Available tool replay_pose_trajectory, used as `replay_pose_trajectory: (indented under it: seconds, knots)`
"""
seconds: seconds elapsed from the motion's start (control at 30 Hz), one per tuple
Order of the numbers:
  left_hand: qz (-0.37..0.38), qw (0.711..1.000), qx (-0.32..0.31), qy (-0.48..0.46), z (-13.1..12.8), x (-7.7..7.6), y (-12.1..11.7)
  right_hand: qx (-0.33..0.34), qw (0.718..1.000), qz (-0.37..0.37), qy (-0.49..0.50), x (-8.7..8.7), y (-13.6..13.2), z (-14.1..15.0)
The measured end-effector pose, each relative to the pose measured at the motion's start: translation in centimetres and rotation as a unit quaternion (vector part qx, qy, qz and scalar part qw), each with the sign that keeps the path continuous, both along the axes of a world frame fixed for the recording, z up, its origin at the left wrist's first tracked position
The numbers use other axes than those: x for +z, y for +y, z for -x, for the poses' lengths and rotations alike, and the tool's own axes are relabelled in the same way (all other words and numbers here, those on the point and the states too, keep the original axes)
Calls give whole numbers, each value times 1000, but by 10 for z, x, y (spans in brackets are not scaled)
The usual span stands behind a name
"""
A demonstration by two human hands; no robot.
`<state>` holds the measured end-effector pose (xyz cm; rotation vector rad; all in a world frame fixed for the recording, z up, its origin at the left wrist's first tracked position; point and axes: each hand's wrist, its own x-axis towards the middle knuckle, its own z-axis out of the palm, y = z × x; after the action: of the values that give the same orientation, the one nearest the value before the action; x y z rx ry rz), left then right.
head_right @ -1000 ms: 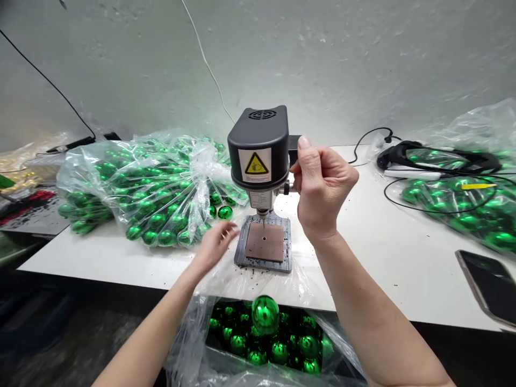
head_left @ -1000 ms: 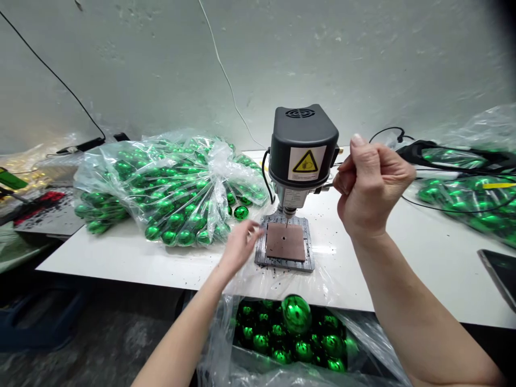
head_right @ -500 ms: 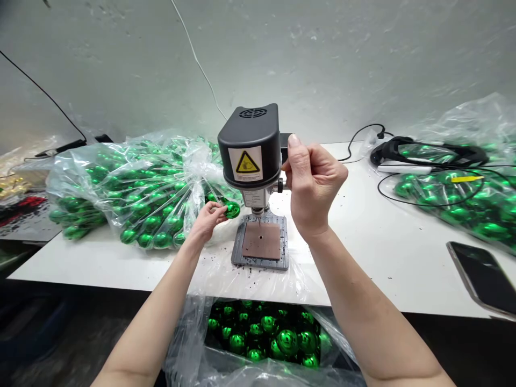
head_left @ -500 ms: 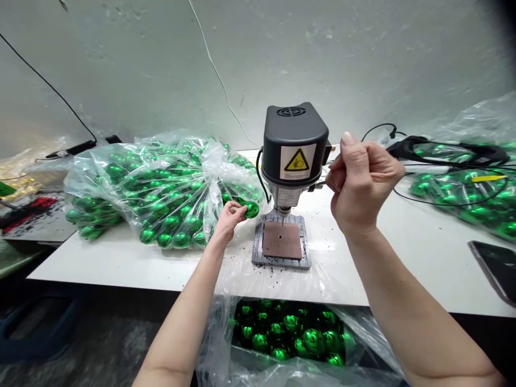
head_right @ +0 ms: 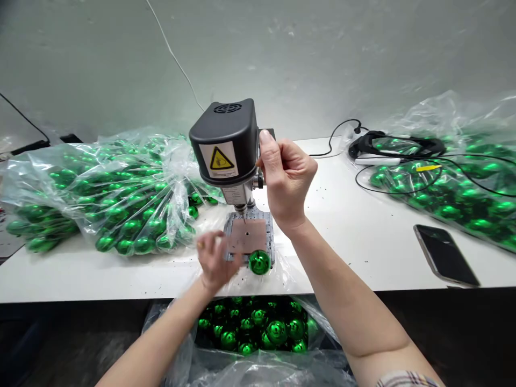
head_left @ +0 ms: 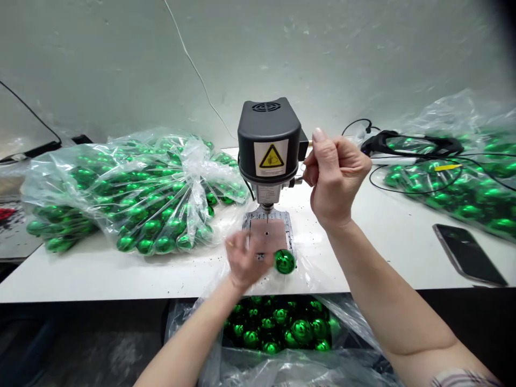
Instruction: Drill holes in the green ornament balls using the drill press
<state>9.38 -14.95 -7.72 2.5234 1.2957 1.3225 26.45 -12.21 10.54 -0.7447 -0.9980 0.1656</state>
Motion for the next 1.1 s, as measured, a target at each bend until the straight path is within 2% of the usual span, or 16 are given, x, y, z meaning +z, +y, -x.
replay_pose_trajectory:
  seconds: [0.03, 0.07, 0.13, 0.17, 0.23, 0.37, 0.47, 0.53, 0.57, 0.6, 0.67, 0.73, 0.77, 0.83, 0.9, 1.1]
  knots:
    - [-6, 993, -97, 69, -8, -7, -18, -5, 1000, 0, -3, 0, 0, 0]
    - [-4, 969, -197, 149, -16, -13, -33, -10, 1000, 2, -5, 1, 0, 1]
    - [-4, 922, -286, 261, -31, -18, -51, -21, 1000, 13, -8, 2, -1, 1]
    - [-2, 910, -289, 297, -38, -19, -54, -25, 999, 23, -10, 3, -1, 2]
    - [8, 909, -257, 327, -45, -17, -54, -28, 999, 41, -18, 4, -2, 2]
    - [63, 916, -232, 320, -38, -14, -53, -21, 999, 39, -30, 4, -3, 0]
    - [169, 947, -203, 185, -22, -10, -56, -18, 999, 29, -28, 3, -1, 0]
    - [285, 943, -170, -22, -9, -3, -52, -18, 999, 27, -26, 3, 0, -1]
    - [346, 915, -145, -146, -2, 3, -47, -18, 999, 26, -25, 2, 0, -1]
    - [405, 867, -120, -263, 4, 9, -41, -17, 999, 26, -24, 2, 0, -1]
    - [501, 741, -85, -439, 16, 22, -27, -11, 999, 22, -20, 2, 0, -1]
    - [566, 637, -79, -517, 26, 32, -14, -3, 1000, 11, -12, 2, 0, -1]
    - [584, 605, -76, -537, 29, 36, -8, -1, 1000, 6, -9, 2, 0, -1]
    - [584, 570, -67, -575, 33, 41, 0, -1, 1000, 1, -11, 1, 0, -1]
    - [565, 554, -64, -608, 34, 43, 7, -6, 1000, 1, -16, 1, 0, -1]
    - [566, 548, -65, -612, 34, 42, 20, -13, 1000, -3, -18, 1, 0, -1]
